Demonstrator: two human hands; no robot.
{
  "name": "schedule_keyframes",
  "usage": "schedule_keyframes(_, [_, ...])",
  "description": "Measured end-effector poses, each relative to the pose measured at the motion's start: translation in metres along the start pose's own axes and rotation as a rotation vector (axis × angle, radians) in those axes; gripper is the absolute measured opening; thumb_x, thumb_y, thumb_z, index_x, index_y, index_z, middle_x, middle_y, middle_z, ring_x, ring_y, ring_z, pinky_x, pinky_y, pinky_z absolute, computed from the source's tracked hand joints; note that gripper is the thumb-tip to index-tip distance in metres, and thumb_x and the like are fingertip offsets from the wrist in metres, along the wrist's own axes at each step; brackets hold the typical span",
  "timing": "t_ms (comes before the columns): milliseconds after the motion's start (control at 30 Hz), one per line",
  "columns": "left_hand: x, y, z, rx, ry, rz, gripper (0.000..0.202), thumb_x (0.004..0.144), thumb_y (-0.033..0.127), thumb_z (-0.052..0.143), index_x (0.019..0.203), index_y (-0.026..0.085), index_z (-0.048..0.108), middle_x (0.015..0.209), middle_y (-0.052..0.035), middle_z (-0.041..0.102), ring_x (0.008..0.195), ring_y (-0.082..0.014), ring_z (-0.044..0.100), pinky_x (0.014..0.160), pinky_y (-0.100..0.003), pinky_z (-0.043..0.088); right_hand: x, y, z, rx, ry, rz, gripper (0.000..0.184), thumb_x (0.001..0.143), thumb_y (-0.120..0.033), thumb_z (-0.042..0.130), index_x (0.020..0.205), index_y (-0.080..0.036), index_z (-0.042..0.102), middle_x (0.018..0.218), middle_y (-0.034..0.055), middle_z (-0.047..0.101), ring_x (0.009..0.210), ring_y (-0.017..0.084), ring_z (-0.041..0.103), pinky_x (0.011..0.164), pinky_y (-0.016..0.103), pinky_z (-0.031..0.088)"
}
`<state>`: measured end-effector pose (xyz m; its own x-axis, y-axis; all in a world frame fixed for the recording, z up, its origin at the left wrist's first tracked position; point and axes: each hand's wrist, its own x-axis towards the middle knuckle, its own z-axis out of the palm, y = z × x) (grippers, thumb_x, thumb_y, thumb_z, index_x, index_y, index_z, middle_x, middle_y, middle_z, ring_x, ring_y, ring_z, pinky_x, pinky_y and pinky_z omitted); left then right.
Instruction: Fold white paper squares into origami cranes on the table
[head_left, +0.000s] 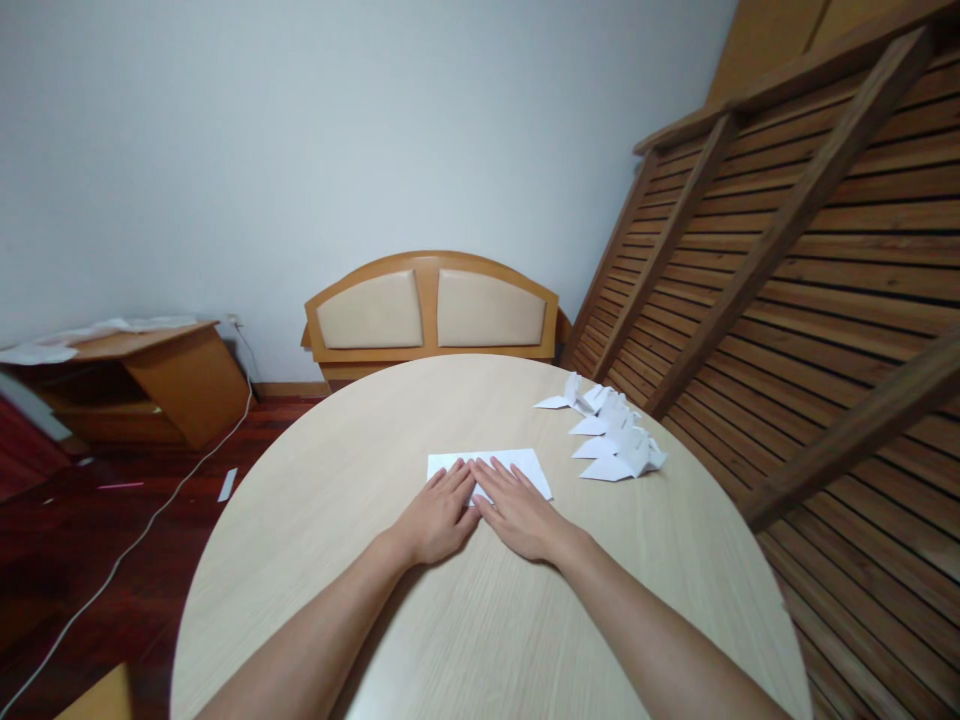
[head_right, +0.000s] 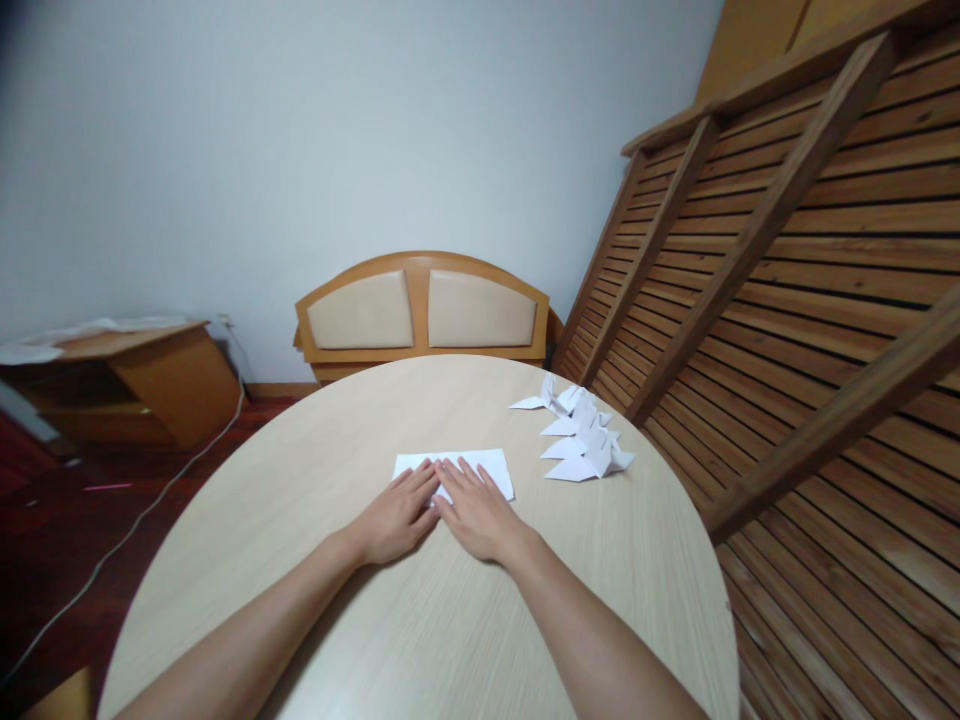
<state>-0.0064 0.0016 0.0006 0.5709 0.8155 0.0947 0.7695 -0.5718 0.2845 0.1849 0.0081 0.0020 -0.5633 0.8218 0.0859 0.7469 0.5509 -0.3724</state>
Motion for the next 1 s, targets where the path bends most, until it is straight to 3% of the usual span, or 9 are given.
schedule_keyframes(167, [-0.001, 0.0, -0.001, 0.062, -0.026, -0.107, 0.063, 0.102, 0.048, 0.03, 0.155, 0.014, 0.029, 0.162, -0.0132, 0.023, 0.151, -0.0328, 0.015, 0.121, -0.051, 0.021, 0.0, 0.019, -0.002, -0.074, -0.029, 0.165, 0.065, 0.102, -0.053, 0.024, 0.157, -0.018, 0.026, 0.164, 0.0048, 0.019, 0.153, 0.029, 0.011, 0.123, 0.052, 0.01])
schedule_keyframes(300, [-0.001, -0.006, -0.002, 0.124, -0.007, -0.244, 0.062, 0.103, 0.045, 0.025, 0.154, 0.01, 0.031, 0.161, -0.0153, 0.025, 0.15, -0.0338, 0.018, 0.12, -0.051, 0.022, -0.004, 0.034, -0.006, -0.114, -0.014, 0.268, 0.069, 0.101, -0.055, 0.024, 0.157, -0.016, 0.025, 0.165, 0.0065, 0.016, 0.152, 0.032, 0.01, 0.122, 0.055, 0.011])
schedule_keyframes(500, [-0.002, -0.009, -0.004, 0.189, 0.058, -0.377, 0.062, 0.1, 0.043, 0.032, 0.151, 0.008, 0.035, 0.159, -0.0174, 0.031, 0.149, -0.0361, 0.021, 0.119, -0.053, 0.023, -0.006, 0.033, -0.011, -0.142, 0.066, 0.292, 0.062, 0.1, -0.05, 0.032, 0.153, -0.017, 0.036, 0.163, 0.0097, 0.024, 0.152, 0.034, 0.014, 0.12, 0.058, 0.008])
schedule_keyframes(600, [-0.003, -0.006, -0.004, 0.216, 0.099, -0.365, 0.062, 0.097, 0.045, 0.037, 0.148, 0.01, 0.041, 0.156, -0.0186, 0.038, 0.149, -0.0376, 0.023, 0.119, -0.053, 0.023, -0.006, 0.023, -0.012, -0.13, 0.079, 0.142, 0.055, 0.102, -0.043, 0.032, 0.151, -0.019, 0.041, 0.163, 0.0082, 0.027, 0.152, 0.029, 0.015, 0.122, 0.054, 0.007])
schedule_keyframes(667, [-0.004, -0.004, -0.005, 0.22, 0.119, -0.351, 0.063, 0.096, 0.048, 0.041, 0.146, 0.01, 0.044, 0.153, -0.0201, 0.042, 0.148, -0.0387, 0.023, 0.118, -0.054, 0.023, -0.006, 0.016, -0.011, -0.073, 0.03, 0.073, 0.056, 0.102, -0.047, 0.03, 0.152, -0.022, 0.038, 0.163, 0.006, 0.025, 0.152, 0.027, 0.014, 0.122, 0.053, 0.009])
schedule_keyframes(767, [-0.005, -0.003, -0.007, 0.201, 0.125, -0.287, 0.065, 0.094, 0.049, 0.044, 0.147, 0.012, 0.044, 0.157, -0.0198, 0.035, 0.15, -0.0378, 0.017, 0.119, -0.054, 0.021, -0.008, 0.014, -0.011, -0.01, -0.045, 0.057, 0.061, 0.102, -0.052, 0.03, 0.154, -0.022, 0.032, 0.164, 0.0064, 0.022, 0.153, 0.027, 0.013, 0.122, 0.053, 0.009])
schedule_keyframes(867, [-0.005, -0.004, -0.01, 0.149, 0.071, -0.116, 0.064, 0.095, 0.045, 0.044, 0.152, 0.016, 0.036, 0.164, -0.0138, 0.021, 0.152, -0.032, 0.012, 0.121, -0.051, 0.018, -0.01, 0.02, -0.014, 0.014, -0.07, 0.017, 0.062, 0.101, -0.053, 0.033, 0.155, -0.023, 0.03, 0.164, 0.0063, 0.021, 0.153, 0.026, 0.012, 0.122, 0.051, 0.008])
schedule_keyframes(1000, [-0.005, -0.006, -0.011, 0.069, -0.03, -0.016, 0.063, 0.098, 0.045, 0.039, 0.154, 0.018, 0.031, 0.162, -0.0116, 0.027, 0.15, -0.0281, 0.022, 0.121, -0.048, 0.021, -0.01, 0.03, -0.017, 0.051, -0.074, -0.053, 0.06, 0.1, -0.052, 0.036, 0.155, -0.027, 0.03, 0.164, 0.0047, 0.024, 0.152, 0.024, 0.015, 0.123, 0.049, 0.009])
